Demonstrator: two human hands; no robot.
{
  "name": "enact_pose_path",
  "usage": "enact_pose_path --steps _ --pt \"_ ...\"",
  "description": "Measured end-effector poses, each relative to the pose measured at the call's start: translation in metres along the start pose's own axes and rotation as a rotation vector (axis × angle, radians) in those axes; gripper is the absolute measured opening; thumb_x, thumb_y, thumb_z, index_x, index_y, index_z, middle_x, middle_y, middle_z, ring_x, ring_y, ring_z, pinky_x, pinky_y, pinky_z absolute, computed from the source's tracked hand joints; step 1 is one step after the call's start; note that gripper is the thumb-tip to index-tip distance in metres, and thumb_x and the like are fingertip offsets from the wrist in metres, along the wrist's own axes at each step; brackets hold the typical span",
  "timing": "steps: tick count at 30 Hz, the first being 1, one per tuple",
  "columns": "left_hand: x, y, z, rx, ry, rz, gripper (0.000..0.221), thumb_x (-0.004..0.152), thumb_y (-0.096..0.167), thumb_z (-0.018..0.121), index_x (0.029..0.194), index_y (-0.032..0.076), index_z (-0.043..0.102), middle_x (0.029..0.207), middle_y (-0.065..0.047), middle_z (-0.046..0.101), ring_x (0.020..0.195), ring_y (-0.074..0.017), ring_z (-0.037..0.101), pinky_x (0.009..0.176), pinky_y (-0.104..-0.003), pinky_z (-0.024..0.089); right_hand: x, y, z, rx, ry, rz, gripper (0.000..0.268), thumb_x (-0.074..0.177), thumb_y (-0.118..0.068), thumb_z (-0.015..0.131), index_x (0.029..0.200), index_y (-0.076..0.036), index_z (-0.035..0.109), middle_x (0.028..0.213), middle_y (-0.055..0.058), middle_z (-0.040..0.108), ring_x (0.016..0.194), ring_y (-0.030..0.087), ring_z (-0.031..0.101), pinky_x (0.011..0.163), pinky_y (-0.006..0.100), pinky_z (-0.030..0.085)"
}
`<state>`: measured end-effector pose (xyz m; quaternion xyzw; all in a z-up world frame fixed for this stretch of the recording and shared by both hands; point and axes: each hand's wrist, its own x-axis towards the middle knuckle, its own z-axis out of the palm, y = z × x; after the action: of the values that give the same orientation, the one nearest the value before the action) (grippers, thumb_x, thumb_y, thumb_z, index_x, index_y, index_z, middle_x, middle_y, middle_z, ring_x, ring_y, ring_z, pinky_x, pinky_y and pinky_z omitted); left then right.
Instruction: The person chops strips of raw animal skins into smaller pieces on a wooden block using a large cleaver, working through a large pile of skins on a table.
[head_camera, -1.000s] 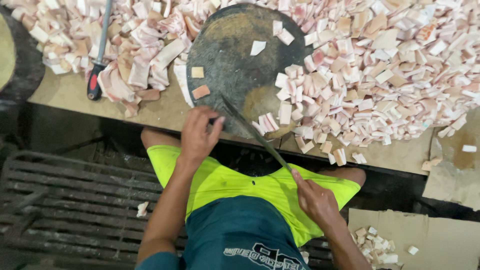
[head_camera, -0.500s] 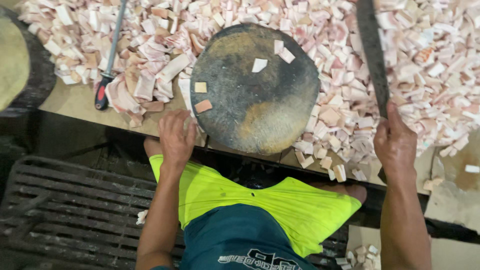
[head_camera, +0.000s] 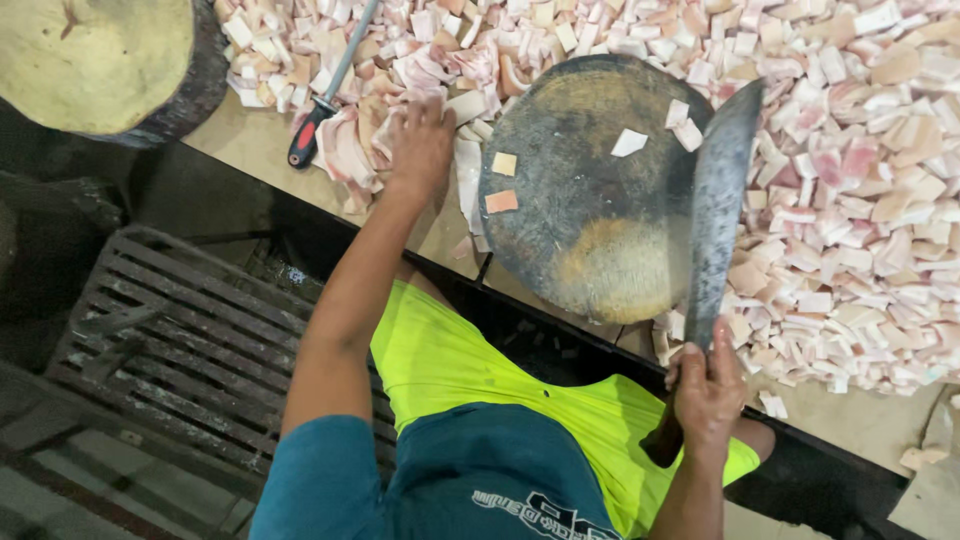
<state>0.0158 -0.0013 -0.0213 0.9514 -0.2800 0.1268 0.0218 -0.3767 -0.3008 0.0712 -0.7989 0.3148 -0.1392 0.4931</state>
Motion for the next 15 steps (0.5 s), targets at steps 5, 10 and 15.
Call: enact_pose_path --steps 5,10,15 --pt "0.02 -0.004 0.033 0.058 -0.076 0.062 0.023 0.095 0.014 0.063 0.115 0.003 0.068 0.108 -0.014 0.069 0.109 -0.0332 0.06 0.095 -0.048 0.045 -0.014 0.01 0.01 0.109 -0.02 0.054 0.059 0.1 0.005 0.054 0.158 0.001 0.045 0.08 0.007 0.062 0.06 0.011 0.055 0.056 0.026 0.047" --pt "0.032 -0.016 0.006 -0.4 -0.012 -0.167 0.022 0.088 0.01 0.064 0.108 0.006 0.072 0.097 -0.015 0.073 0.092 -0.0363 0.067 0.083 -0.048 0.051 -0.031 0.014 -0.002 0.309 0.023 0.151 0.062 0.101 0.003 0.054 0.162 -0.002 0.04 0.082 0.008 0.063 0.062 0.012 0.056 0.057 0.026 0.049" --pt "0.008 -0.003 -0.08 -1.242 -0.241 -0.399 0.025 0.102 0.015 0.062 0.12 0.001 0.073 0.088 -0.012 0.069 0.08 -0.0196 0.056 0.073 -0.037 0.046 -0.051 0.019 -0.015 0.435 0.054 0.104 0.063 0.103 0.003 0.055 0.163 -0.003 0.039 0.085 0.008 0.062 0.063 0.013 0.057 0.057 0.027 0.051"
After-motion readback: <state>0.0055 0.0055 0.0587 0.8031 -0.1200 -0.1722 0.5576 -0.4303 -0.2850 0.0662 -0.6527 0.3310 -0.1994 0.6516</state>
